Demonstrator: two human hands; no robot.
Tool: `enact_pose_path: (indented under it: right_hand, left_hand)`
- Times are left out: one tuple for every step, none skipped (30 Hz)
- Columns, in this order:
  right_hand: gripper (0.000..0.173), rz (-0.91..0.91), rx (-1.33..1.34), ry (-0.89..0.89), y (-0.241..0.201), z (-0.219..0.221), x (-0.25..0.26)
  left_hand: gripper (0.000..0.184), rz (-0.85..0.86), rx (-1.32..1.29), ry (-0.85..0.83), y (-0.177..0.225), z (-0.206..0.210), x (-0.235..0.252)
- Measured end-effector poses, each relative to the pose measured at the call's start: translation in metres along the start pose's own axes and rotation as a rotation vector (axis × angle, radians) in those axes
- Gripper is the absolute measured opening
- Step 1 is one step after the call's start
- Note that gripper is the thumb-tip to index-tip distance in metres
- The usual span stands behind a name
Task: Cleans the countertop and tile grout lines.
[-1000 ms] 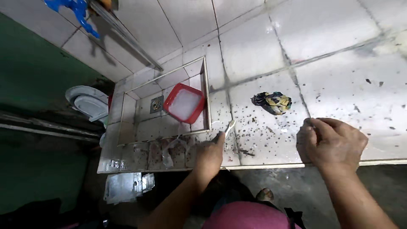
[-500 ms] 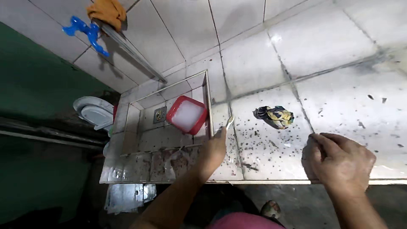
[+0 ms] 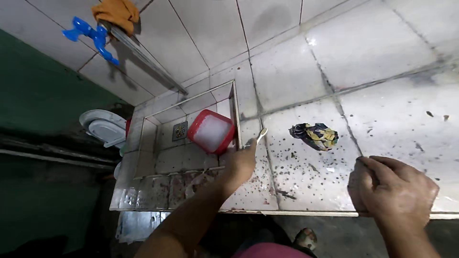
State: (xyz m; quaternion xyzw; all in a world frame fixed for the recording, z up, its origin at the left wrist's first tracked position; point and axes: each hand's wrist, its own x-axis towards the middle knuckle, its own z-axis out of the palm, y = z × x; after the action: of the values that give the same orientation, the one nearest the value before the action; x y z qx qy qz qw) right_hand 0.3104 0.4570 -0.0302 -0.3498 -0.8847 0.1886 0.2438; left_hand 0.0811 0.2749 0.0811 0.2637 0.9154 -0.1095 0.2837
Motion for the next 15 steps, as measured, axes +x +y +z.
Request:
enact_pose_path:
  right_hand:
    - [0.041, 0.004, 0.000, -0.007, -0.001, -0.001, 0.000]
    - [0.041, 0.004, -0.003, -0.007, -0.002, -0.001, 0.000]
    - [0.042, 0.001, -0.005, -0.002, -0.002, 0.000, 0.001]
    - [0.041, -0.004, -0.008, 0.002, -0.002, -0.001, 0.001]
    - [0.041, -0.011, -0.006, 0.005, -0.003, -0.002, 0.001]
    - [0.042, -0.016, -0.003, 0.004, -0.004, -0.003, 0.001]
    - [0.042, -0.020, 0.004, 0.002, -0.004, -0.004, 0.002]
    - [0.042, -0.022, 0.009, -0.005, -0.004, -0.004, 0.001]
    - [0.042, -0.024, 0.011, -0.017, -0.003, -0.003, 0.001]
    - [0.041, -0.020, 0.014, -0.026, -0.001, -0.002, 0.001]
    - [0.040, -0.016, 0.013, -0.029, 0.001, -0.001, 0.001]
    - [0.040, -0.009, 0.011, -0.035, 0.002, -0.001, 0.001]
    - [0.040, -0.002, 0.010, -0.039, 0.002, -0.001, 0.001]
    - [0.040, 0.000, 0.013, -0.043, 0.001, -0.001, 0.001]
    - [0.040, -0.002, 0.015, -0.045, 0.001, -0.001, 0.001]
  left_hand:
    - [0.060, 0.004, 0.013, 0.027, -0.002, -0.006, 0.013]
    - [0.057, 0.001, 0.019, 0.070, -0.002, -0.015, 0.029]
    - [0.055, -0.010, 0.007, 0.106, 0.001, -0.024, 0.045]
    - [0.057, -0.028, 0.000, 0.109, 0.006, -0.034, 0.058]
    - [0.059, -0.043, -0.004, 0.109, 0.010, -0.039, 0.065]
    - [0.060, -0.052, -0.012, 0.111, 0.012, -0.040, 0.068]
    - [0.060, -0.049, -0.025, 0.123, 0.010, -0.036, 0.063]
    - [0.059, -0.034, -0.041, 0.139, 0.005, -0.027, 0.053]
    - [0.058, -0.020, -0.042, 0.137, -0.001, -0.017, 0.039]
    - [0.059, -0.017, -0.036, 0.113, -0.008, -0.007, 0.025]
    - [0.060, -0.017, -0.019, 0.073, -0.014, -0.001, 0.015]
    - [0.062, -0.008, 0.008, 0.049, -0.020, 0.003, 0.010]
    - [0.063, -0.002, 0.020, 0.038, -0.024, 0.003, 0.011]
    - [0.061, -0.001, 0.023, 0.033, -0.026, -0.004, 0.017]
    - [0.059, 0.002, 0.021, 0.044, -0.024, -0.013, 0.025]
